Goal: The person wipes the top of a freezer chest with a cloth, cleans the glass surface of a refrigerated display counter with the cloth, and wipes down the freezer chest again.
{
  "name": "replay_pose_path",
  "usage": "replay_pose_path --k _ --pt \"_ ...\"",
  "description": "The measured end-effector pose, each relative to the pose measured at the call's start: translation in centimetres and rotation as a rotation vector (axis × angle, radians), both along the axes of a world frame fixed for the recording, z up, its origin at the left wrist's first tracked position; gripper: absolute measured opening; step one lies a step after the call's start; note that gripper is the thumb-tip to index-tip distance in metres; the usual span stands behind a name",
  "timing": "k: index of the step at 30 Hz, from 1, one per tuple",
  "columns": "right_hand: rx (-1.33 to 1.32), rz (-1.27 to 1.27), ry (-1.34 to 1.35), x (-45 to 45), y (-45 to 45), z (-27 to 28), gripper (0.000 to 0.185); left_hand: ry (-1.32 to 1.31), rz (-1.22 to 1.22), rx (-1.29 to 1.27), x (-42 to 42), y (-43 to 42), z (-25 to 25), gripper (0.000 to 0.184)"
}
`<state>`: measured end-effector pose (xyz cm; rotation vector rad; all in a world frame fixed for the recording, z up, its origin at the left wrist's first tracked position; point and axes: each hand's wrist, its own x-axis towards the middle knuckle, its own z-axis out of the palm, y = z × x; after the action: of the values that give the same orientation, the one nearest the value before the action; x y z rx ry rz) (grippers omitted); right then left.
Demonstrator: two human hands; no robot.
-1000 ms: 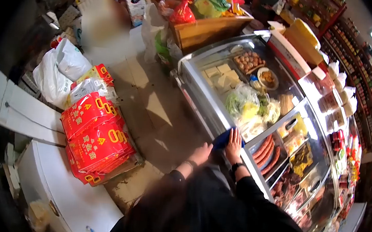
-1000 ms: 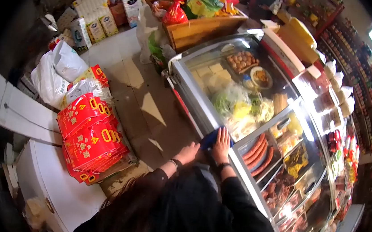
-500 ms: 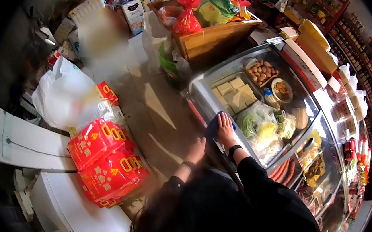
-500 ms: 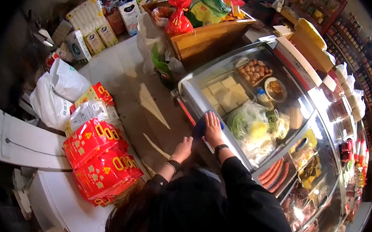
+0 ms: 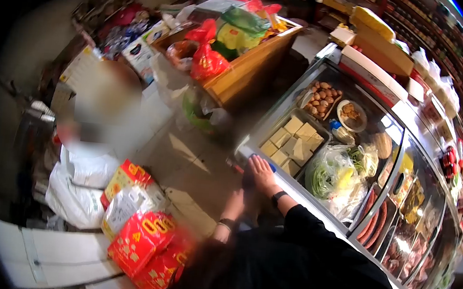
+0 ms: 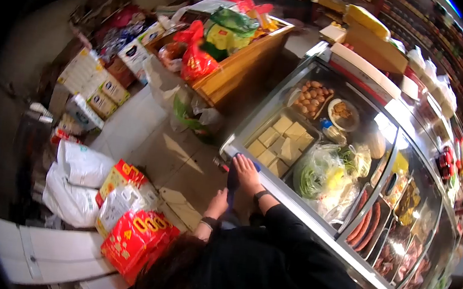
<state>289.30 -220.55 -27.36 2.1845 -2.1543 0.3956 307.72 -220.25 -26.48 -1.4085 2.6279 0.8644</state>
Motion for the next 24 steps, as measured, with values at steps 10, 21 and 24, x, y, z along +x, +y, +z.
replay_pose_path --k 10,21,24 --pt "0.005 -0.109 -0.140 0.7 0.4 1.4 0.067 -0.016 -0.423 0.179 0.1 -8.5 2.1 0.045" --pt "-0.232 -0.543 -0.140 4.3 8.7 3.1 0.057 0.262 -0.851 0.248 -3.0 -10.6 -2.7 0.029" --pt "-0.279 -0.751 -0.204 5.8 12.7 1.1 0.039 0.270 -0.984 0.332 -5.5 -7.8 1.8 0.023"
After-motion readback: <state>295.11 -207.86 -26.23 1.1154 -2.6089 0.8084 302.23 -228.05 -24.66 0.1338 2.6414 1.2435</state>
